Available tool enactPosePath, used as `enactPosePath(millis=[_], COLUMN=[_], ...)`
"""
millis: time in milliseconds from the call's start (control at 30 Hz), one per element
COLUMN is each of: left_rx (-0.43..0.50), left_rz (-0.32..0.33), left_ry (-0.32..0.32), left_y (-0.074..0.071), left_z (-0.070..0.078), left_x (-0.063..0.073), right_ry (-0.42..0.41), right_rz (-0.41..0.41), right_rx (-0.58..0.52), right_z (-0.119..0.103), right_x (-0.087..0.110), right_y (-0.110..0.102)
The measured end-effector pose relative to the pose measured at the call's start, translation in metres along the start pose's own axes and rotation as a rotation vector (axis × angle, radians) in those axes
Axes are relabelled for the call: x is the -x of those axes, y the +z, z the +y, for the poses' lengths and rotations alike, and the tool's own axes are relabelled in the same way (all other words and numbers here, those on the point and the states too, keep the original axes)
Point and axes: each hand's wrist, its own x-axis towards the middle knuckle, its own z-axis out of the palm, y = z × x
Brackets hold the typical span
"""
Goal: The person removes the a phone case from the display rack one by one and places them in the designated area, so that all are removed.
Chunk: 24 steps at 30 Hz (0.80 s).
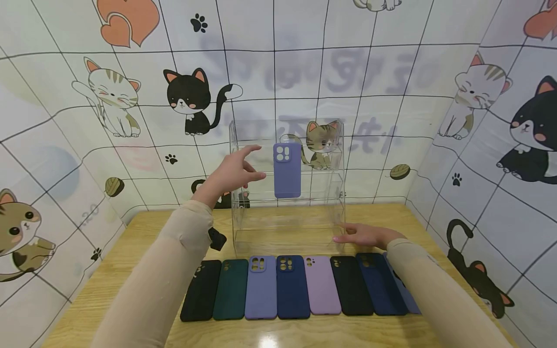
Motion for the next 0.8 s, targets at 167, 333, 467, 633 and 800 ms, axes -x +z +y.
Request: enactPosePath(millis=[167, 333, 467, 633, 800], left_rx=[0.014, 0.017, -0.018, -0.059, -0.079], left_rz=[0.013, 0.023, 0.023, 0.044, 0.047], left_ry=[0.003, -0.029, -0.052, -0.055, -0.051], left_y=[0.017, 0.03, 0.037, 0.042, 0.045], left_z=[0.002, 0.004, 0.007, 0.008, 0.008], left_x=[-0.015, -0.025, -0.032, -0.037, -0.038], right_ry=[-0.006, -0.01, -0.008, -0.008, -0.007], right_rz=[0.001, 0.002, 0.002, 0.004, 0.0], right_rx=[-0.002, -0.015, -0.014, -0.005, -0.011], right_z=[0.0, 0.002, 0.005, 0.006, 0.004], right_x=[0.0, -0.002, -0.003, -0.005, -0.004], right_y=[0.0, 0.001, 0.002, 0.001, 0.0])
